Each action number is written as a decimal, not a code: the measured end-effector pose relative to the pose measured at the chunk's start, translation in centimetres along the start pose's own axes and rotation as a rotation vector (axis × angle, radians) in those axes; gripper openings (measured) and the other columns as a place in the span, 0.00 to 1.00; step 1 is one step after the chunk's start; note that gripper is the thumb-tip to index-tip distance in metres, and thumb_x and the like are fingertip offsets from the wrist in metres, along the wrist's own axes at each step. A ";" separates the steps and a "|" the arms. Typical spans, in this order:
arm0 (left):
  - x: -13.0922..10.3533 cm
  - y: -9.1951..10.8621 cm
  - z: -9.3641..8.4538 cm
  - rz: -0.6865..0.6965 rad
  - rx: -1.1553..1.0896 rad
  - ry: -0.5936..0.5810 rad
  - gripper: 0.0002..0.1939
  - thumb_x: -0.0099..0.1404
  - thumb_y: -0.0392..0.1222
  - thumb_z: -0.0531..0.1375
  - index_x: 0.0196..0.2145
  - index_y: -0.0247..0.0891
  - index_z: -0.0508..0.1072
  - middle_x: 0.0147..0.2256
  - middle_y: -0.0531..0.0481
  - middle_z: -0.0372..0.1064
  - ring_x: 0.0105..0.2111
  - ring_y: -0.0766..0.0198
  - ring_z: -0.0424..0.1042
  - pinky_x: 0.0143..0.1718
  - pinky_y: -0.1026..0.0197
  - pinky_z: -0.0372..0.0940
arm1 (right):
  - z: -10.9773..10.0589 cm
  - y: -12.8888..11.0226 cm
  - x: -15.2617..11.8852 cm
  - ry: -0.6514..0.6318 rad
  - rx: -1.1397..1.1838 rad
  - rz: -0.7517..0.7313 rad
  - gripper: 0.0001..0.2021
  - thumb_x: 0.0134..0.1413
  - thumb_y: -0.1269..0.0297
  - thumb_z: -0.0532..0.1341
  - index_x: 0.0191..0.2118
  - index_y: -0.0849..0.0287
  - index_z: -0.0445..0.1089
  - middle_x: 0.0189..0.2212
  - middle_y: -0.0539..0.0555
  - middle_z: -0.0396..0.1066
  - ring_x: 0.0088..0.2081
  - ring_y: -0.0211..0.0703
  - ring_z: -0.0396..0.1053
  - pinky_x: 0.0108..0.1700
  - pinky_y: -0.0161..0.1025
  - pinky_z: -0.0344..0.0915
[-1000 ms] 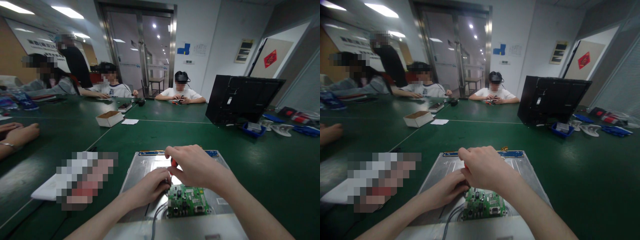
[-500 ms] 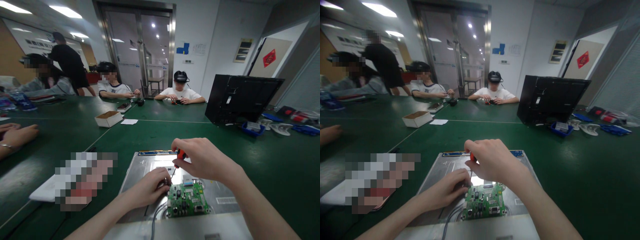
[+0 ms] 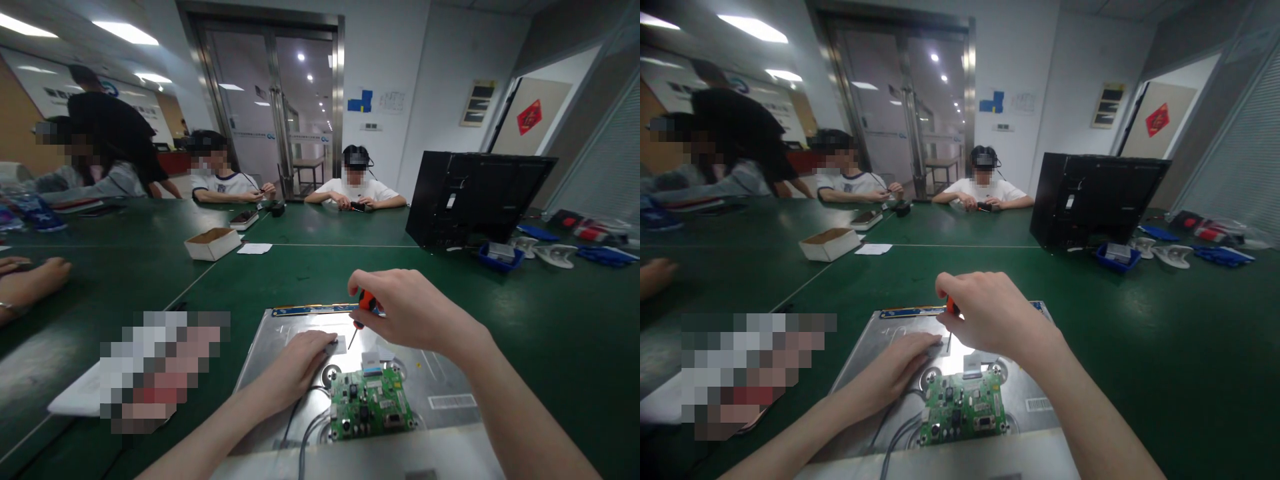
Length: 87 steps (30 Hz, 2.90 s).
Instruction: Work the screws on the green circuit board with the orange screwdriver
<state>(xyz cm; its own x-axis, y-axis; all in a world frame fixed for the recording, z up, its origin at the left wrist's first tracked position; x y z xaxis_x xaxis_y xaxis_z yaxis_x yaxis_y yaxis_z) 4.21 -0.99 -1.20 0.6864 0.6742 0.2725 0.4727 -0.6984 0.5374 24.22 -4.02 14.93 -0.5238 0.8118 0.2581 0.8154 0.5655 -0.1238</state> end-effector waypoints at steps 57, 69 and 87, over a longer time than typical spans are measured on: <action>-0.6 4.3 -0.3 -0.072 -0.329 -0.513 0.02 0.59 0.38 0.71 0.32 0.41 0.82 0.32 0.52 0.71 0.31 0.64 0.68 0.30 0.65 0.60 | -0.7 -1.1 -1.1 -0.066 0.042 -0.076 0.07 0.62 0.65 0.63 0.45 0.55 0.67 0.36 0.49 0.77 0.33 0.42 0.72 0.31 0.37 0.53; -0.6 4.3 -0.1 -0.066 -0.344 -0.502 0.04 0.61 0.38 0.70 0.30 0.38 0.79 0.34 0.52 0.72 0.33 0.64 0.69 0.31 0.65 0.60 | -0.6 -1.0 -1.0 -0.065 0.046 -0.083 0.08 0.62 0.64 0.64 0.45 0.55 0.67 0.36 0.49 0.77 0.33 0.43 0.72 0.30 0.37 0.53; -0.6 4.4 -0.6 -0.075 -0.370 -0.518 0.06 0.57 0.32 0.65 0.31 0.41 0.81 0.33 0.53 0.71 0.30 0.65 0.68 0.29 0.66 0.62 | -1.1 -3.0 -2.4 -0.184 0.208 -0.168 0.10 0.59 0.68 0.66 0.46 0.55 0.69 0.37 0.48 0.77 0.34 0.38 0.72 0.32 0.35 0.54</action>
<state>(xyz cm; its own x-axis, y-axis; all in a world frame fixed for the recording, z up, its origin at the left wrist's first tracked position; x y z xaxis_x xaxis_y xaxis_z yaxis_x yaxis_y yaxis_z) 5.53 -4.34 1.43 0.8809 0.4496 -0.1480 0.3712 -0.4621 0.8054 23.25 -7.81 15.73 -0.6980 0.7066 0.1163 0.6558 0.6960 -0.2922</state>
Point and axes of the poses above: each hand's wrist, its own x-axis towards the middle knuckle, its own z-axis out of the palm, y = z × x, the point moved 3 cm from there along x, towards the middle knuckle
